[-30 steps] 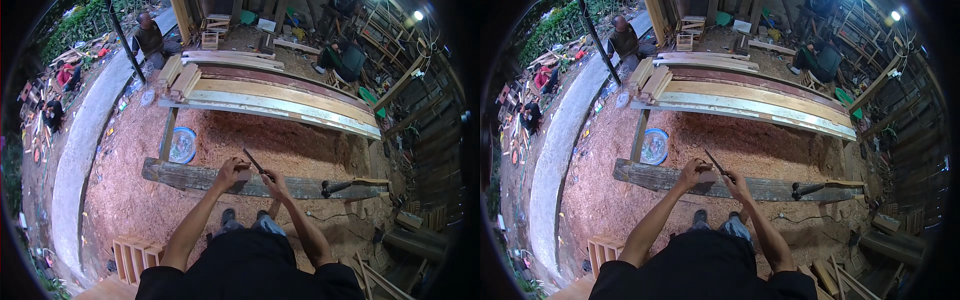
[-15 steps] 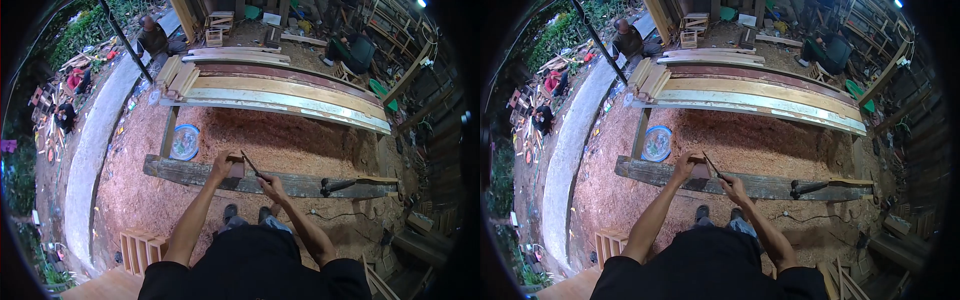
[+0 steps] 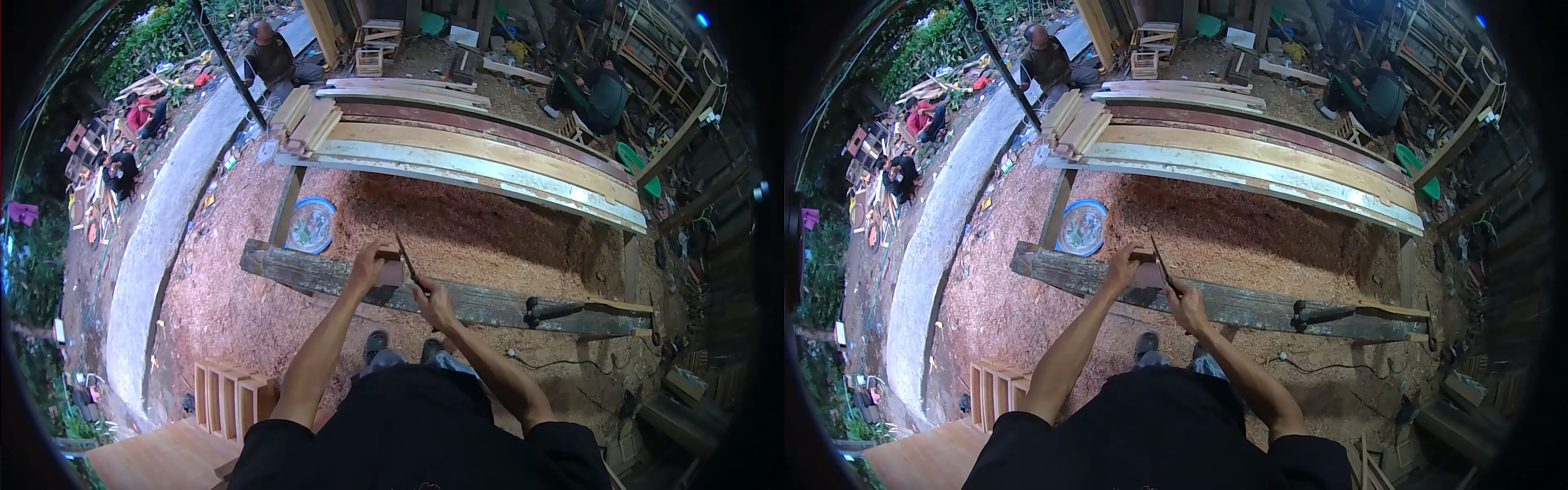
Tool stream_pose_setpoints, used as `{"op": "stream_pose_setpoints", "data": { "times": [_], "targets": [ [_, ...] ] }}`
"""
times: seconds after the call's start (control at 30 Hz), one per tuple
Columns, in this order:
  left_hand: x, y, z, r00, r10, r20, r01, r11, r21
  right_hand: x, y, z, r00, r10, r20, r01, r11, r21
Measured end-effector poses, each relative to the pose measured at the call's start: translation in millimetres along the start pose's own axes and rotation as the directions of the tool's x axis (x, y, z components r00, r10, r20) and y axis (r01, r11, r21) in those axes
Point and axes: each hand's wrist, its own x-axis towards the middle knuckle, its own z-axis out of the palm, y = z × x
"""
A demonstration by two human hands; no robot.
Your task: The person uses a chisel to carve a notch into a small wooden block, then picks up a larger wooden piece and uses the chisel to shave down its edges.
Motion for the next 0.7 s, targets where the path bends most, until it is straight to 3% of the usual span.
{"op": "stream_pose_setpoints", "data": {
  "times": [0.03,0.1,0.13,0.2,0.23,0.3,0.33,0.47,0.53,0.6,0.7],
  "targets": [
    [-5,4,-2,1.0,-0.021,-0.013,0.021,1.0,0.015,-4,-6,-1,1.0,0.002,0.002,-0.002,1.0,0.002],
    [-8,12,-6,1.0,0.003,-0.029,-0.002,0.999,0.049,3,-19,-5,0.947,0.269,0.173,-0.308,0.912,0.271],
    [-13,15,-6,0.999,0.013,-0.042,-0.009,0.997,0.081,5,-19,-4,0.948,0.265,0.177,-0.306,0.914,0.267],
    [-16,16,-4,0.998,0.024,-0.058,-0.019,0.996,0.087,8,-19,2,0.969,0.24,0.057,-0.239,0.854,0.461],
    [-19,15,-3,0.997,0.035,-0.066,-0.029,0.995,0.091,9,-11,11,0.969,0.241,0.061,-0.241,0.855,0.459],
    [-20,15,2,0.991,0.054,-0.121,-0.039,0.991,0.129,12,-4,26,0.973,0.191,-0.126,-0.125,0.905,0.407],
    [-22,15,4,0.983,0.075,-0.166,-0.047,0.984,0.17,9,0,22,0.999,0.049,0.018,-0.05,0.991,0.126],
    [-21,8,-17,0.986,0.057,-0.156,-0.045,0.996,0.083,11,-9,16,1.0,0.006,-0.026,-0.003,0.993,0.115],
    [-23,0,-14,0.994,0.003,-0.107,-0.005,1.0,-0.016,9,-19,25,0.983,0.107,-0.147,-0.086,0.987,0.138],
    [-24,-9,-10,0.995,0.007,-0.1,-0.008,1.0,-0.004,5,-26,23,0.963,0.16,-0.215,-0.128,0.98,0.155],
    [-23,-33,-12,0.999,0.014,-0.052,-0.016,0.999,-0.047,9,-32,-1,0.986,0.105,0.131,-0.099,0.994,-0.052]
  ]
}}
